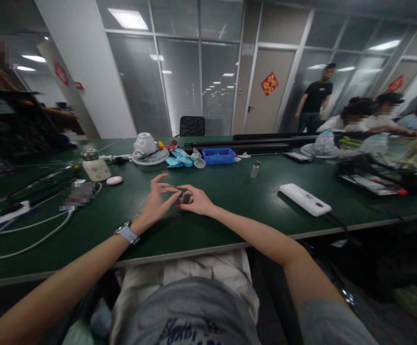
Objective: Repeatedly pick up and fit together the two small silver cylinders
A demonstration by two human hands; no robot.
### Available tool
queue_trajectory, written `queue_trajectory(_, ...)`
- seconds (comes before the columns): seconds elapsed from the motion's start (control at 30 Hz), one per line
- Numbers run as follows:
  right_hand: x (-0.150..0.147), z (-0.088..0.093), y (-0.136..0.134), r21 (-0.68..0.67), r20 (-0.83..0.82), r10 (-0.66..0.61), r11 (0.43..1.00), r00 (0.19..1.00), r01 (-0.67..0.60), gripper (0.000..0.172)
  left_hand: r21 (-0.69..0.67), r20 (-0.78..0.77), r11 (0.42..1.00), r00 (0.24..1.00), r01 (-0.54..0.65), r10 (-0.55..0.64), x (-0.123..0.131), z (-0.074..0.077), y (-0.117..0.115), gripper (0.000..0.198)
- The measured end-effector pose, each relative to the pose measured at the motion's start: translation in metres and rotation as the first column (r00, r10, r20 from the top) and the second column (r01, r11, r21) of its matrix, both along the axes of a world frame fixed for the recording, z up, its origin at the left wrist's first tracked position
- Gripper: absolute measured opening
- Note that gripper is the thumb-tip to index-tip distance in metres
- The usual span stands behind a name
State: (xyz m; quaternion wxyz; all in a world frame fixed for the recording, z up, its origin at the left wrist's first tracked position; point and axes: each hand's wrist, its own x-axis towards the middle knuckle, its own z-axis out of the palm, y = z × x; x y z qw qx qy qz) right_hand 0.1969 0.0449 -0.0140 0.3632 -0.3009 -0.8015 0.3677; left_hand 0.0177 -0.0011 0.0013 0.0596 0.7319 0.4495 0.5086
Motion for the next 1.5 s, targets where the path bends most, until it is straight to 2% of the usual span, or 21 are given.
queue_trajectory(0.07,0.0,-0.003,0.001,0.01,-0.01,0.002,1.0,1.0,-0.002,0.071,0.013,0.004,1.0,1.0,0.011,-0.011,0.002,-0.001,0.004,0.028)
queue_trajectory(0.13,0.0,-0.004,0.001,0.029,-0.005,-0.002,1.0,1.0,0.002,0.069,0.01,0.028,1.0,0.999,0.017,-0.017,0.004,-0.001,0.006,0.025)
queue_trajectory(0.23,-0.001,-0.004,0.0,0.051,-0.003,-0.015,0.999,1.0,0.015,0.067,0.021,0.117,1.0,0.993,-0.021,0.019,0.005,0.002,0.006,0.037)
queue_trajectory(0.37,0.002,-0.002,-0.002,0.094,0.009,-0.03,0.995,1.0,0.029,0.071,-0.01,0.229,0.987,0.961,-0.158,0.156,-0.005,0.0,0.01,0.057)
queue_trajectory(0.43,0.005,-0.001,-0.003,0.123,0.023,-0.041,0.992,0.999,0.037,0.073,-0.116,0.172,0.983,0.972,-0.144,0.162,-0.014,-0.007,0.016,0.057)
queue_trajectory(0.5,0.008,0.001,-0.004,0.137,0.035,-0.044,0.99,0.998,0.039,0.073,-0.288,0.075,0.957,0.995,-0.043,0.067,-0.021,-0.014,0.021,0.053)
queue_trajectory(0.57,0.01,0.002,-0.005,0.138,0.048,-0.037,0.99,0.998,0.03,0.07,-0.375,0.02,0.927,1.0,-0.007,0.015,-0.023,-0.019,0.025,0.052)
queue_trajectory(0.73,0.009,0.005,-0.007,0.17,0.078,-0.018,0.985,0.997,0.005,0.052,-0.361,-0.102,0.932,0.994,-0.011,-0.028,-0.021,-0.022,0.026,0.054)
queue_trajectory(0.87,0.015,0.009,0.003,0.156,0.116,0.007,0.987,0.993,-0.025,0.049,-0.272,-0.055,0.961,0.998,-0.049,0.036,-0.022,-0.019,0.025,0.039)
queue_trajectory(0.93,0.029,0.015,0.014,0.102,0.158,0.023,0.994,0.987,-0.04,0.051,-0.23,-0.014,0.966,0.992,-0.122,0.122,-0.023,-0.017,0.024,0.03)
queue_trajectory(1.03,0.064,0.027,0.036,-0.008,0.222,0.032,0.999,0.975,-0.031,0.056,-0.214,0.031,0.951,0.972,-0.222,0.234,-0.024,-0.013,0.022,0.024)
queue_trajectory(1.2,0.147,0.052,0.071,-0.092,0.436,-0.051,0.991,0.898,0.101,0.065,-0.234,0.011,0.94,0.966,-0.25,0.26,-0.023,-0.011,0.02,0.019)
queue_trajectory(1.3,0.194,0.059,0.085,-0.081,0.543,-0.176,0.962,0.821,0.259,0.064,-0.232,-0.001,0.939,0.966,-0.253,0.26,-0.023,-0.01,0.019,0.019)
queue_trajectory(1.37,0.219,0.059,0.092,-0.017,0.6,-0.301,0.921,0.741,0.389,0.055,-0.23,0.001,0.941,0.967,-0.249,0.256,-0.022,-0.009,0.018,0.019)
queue_trajectory(1.43,0.236,0.056,0.095,0.069,0.628,-0.424,0.866,0.653,0.496,0.044,-0.231,0.012,0.943,0.969,-0.239,0.249,-0.022,-0.008,0.017,0.019)
queue_trajectory(1.5,0.246,0.053,0.096,0.108,0.622,-0.487,0.829,0.613,0.549,0.037,-0.231,0.023,0.945,0.969,-0.233,0.245,-0.022,-0.008,0.017,0.019)
